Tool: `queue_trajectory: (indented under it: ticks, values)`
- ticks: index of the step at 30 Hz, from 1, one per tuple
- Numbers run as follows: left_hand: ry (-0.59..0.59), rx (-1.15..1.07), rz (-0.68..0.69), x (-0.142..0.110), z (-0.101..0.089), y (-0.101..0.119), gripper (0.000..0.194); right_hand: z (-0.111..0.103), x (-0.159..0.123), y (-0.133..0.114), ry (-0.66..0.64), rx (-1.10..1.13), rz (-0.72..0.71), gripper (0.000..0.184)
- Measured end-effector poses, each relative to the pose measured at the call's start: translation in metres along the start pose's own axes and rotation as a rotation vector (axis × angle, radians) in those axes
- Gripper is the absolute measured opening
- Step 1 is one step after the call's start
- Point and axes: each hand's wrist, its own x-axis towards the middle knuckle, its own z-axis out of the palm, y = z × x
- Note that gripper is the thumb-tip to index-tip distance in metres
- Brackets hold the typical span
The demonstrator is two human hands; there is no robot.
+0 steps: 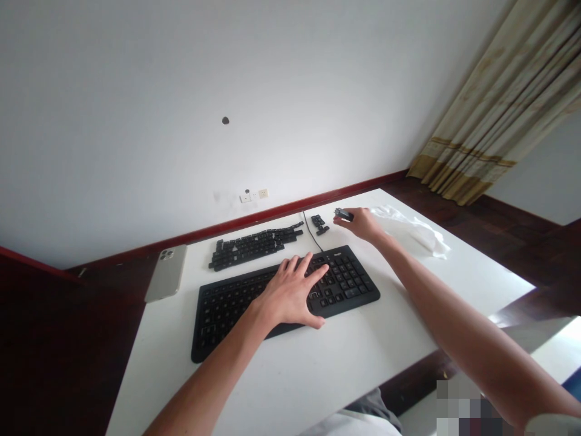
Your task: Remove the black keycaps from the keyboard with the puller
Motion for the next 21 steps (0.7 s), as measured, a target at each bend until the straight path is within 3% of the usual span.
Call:
queue_trajectory:
  ticks: [12, 17, 21]
  values:
    - [-0.034, 0.010, -0.010, 0.003, 0.003, -0.003, 0.127, -0.023, 0.001, 0.008, 0.068, -0.312, 0.145, 0.028]
    - [-0.021, 0.009, -0.003, 0.002, 0.004, -0.005, 0.127, -0.044, -0.006, 0.036, 0.129, -0.477, 0.302, 0.055]
    - [-0.024, 0.004, 0.005, 0.002, 0.005, -0.007, 0.128, -0.059, -0.018, 0.063, 0.040, -0.540, 0.417, 0.063]
